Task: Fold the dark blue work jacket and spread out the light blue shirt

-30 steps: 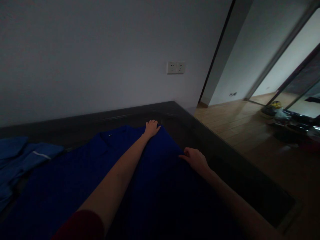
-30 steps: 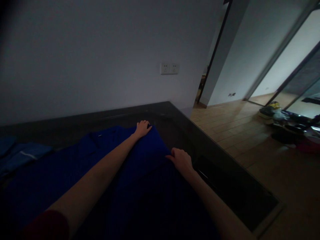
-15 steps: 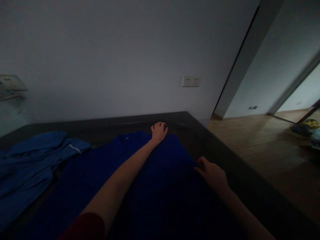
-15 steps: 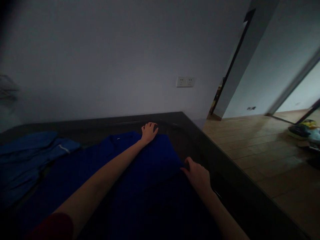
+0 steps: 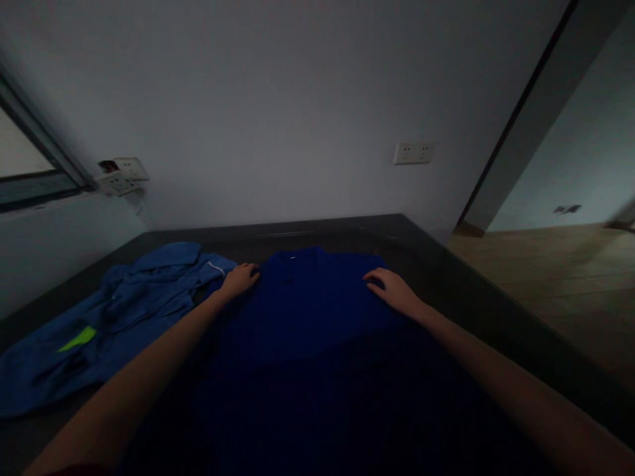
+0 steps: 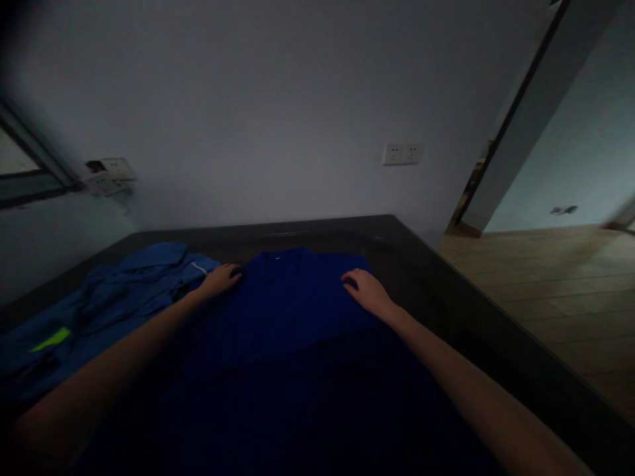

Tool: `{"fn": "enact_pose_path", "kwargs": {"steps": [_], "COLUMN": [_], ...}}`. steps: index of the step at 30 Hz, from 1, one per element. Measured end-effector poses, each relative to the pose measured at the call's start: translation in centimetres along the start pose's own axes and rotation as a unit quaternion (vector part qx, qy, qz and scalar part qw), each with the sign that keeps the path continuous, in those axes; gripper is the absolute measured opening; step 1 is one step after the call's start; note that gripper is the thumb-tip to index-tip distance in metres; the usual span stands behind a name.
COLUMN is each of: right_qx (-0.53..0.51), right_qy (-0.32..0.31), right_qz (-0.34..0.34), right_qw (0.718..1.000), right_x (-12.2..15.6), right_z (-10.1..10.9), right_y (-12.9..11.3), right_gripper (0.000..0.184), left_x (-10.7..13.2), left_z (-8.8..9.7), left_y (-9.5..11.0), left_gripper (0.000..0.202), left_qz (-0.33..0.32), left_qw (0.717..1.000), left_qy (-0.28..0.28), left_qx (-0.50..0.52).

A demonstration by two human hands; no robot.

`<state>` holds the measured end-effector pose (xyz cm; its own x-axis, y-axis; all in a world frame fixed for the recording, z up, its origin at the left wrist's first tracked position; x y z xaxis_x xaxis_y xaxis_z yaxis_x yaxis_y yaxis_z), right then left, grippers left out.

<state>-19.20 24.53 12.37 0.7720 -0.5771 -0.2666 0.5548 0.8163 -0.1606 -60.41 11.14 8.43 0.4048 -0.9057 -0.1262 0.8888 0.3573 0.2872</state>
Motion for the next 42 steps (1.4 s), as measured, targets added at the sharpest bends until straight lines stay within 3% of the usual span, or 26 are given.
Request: {"fn": "enact_pose_path", "kwargs": {"steps": [2, 6, 9, 14, 42], "right_qx": [0.035, 0.07, 0.086, 0.122, 0.12], "right_qy": [-0.051, -0.093, -0.122, -0.144, -0.142], "right_qz": [-0.019, -0.066, -0.109, -0.141, -0.159], "right_qw": [0.998, 0.991, 0.983, 0.972, 0.97], "right_x": [-3.7, -9.1, -10.5, -10.5, -14.8], "right_z": [-1.7, -5.3, -7.8, -10.3, -11.8], "right_y": [-1.1, -2.9, -3.1, -2.2, -0.5], "right_gripper": [0.031, 0.047, 0.059, 0.064, 0.069], "left_x": [0.9, 1.9, 2.3, 2.1, -4.6], "left_z": [-1.1, -3.1, -3.8, -4.0, -4.5], "left_y": [-0.4, 0.1, 0.4, 0.1, -2.0], "left_gripper": [0.045, 0.051, 0.053, 0.054, 0.055], "left_qz": [0.015, 0.05, 0.059, 0.059, 0.036], "left_qw": [1.0, 0.998, 0.998, 0.998, 0.998], "left_qy": [-0.022, -0.03, -0.023, -0.021, -0.047], "left_qx": [-0.001, 0.0, -0.001, -0.003, 0.005]}}
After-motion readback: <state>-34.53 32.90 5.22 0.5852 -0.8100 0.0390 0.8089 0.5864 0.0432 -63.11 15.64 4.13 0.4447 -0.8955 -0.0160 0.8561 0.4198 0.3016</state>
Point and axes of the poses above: each hand's wrist, its own x-axis away from the middle knuckle, its own z-axis out of the back of the hand, y = z × x, the point moved 4 cm from there along -x, towards the middle knuckle, and after that the axes turned 13 degrees about x, right-handed, at the moved point
